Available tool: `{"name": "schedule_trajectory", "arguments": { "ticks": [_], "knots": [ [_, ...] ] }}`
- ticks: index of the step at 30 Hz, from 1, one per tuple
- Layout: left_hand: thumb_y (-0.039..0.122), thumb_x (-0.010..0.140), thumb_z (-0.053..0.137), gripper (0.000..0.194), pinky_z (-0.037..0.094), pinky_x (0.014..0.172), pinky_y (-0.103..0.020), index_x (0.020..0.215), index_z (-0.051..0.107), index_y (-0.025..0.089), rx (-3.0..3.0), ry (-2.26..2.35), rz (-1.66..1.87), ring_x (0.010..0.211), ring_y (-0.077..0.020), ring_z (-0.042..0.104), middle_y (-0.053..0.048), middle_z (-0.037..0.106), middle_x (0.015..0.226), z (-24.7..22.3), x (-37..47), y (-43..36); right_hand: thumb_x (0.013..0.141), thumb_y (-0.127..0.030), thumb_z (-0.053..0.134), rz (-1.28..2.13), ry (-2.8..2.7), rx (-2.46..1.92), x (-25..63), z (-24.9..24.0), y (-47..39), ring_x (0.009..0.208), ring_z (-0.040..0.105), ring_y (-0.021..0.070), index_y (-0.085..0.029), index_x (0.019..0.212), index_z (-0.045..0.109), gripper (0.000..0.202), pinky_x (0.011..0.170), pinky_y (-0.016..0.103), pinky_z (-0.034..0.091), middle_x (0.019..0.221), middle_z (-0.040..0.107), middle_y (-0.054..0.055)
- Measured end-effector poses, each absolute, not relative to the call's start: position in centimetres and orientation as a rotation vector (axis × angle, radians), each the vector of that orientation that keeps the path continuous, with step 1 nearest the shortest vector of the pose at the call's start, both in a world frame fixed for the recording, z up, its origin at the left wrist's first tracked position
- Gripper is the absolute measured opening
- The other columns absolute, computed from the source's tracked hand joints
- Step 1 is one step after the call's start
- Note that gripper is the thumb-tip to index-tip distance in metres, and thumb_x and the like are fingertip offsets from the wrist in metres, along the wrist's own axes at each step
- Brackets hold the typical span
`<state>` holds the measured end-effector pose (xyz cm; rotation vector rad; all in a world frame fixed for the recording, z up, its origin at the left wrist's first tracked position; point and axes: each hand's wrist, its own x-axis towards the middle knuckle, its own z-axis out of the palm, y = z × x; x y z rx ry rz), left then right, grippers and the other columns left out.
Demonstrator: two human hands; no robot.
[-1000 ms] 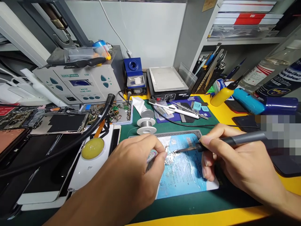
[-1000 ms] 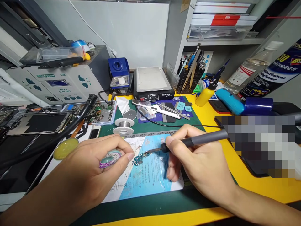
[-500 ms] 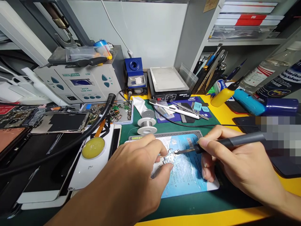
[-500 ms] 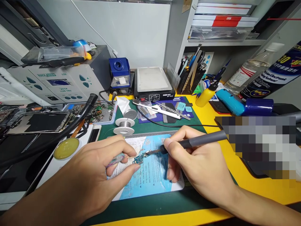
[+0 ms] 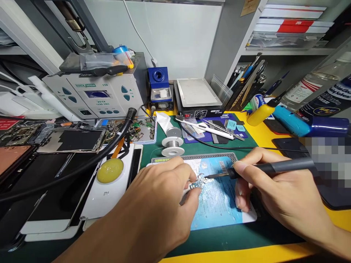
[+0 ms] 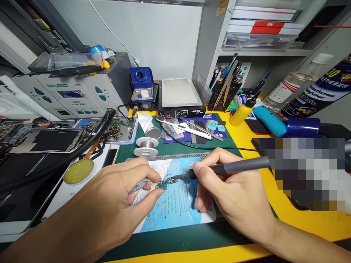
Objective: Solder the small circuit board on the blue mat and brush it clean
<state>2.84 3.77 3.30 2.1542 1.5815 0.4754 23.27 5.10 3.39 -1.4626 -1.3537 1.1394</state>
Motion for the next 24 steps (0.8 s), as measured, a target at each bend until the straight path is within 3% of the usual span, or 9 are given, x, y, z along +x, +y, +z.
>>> {"name": "schedule_trajectory", "arguments": {
  "ticks": [24],
  "knots": [
    [0.026,0.090,0.054,0.016,0.036,0.065,-0.032,0.076,0.060,0.025,2.114,1.539,0.397,0.071,-0.0162,0.054,0.004,0.063,0.078,3.67,2.62,3.77,0.081,-0.052,0.072,1.224,-1.305,-1.464,23.54,3.22,5.44,0.031,0.055,0.0155,-0.022,0.062,0.054,0.040,0.033,0.022,0.044,0.040,0.060,0.000]
  ]
}}
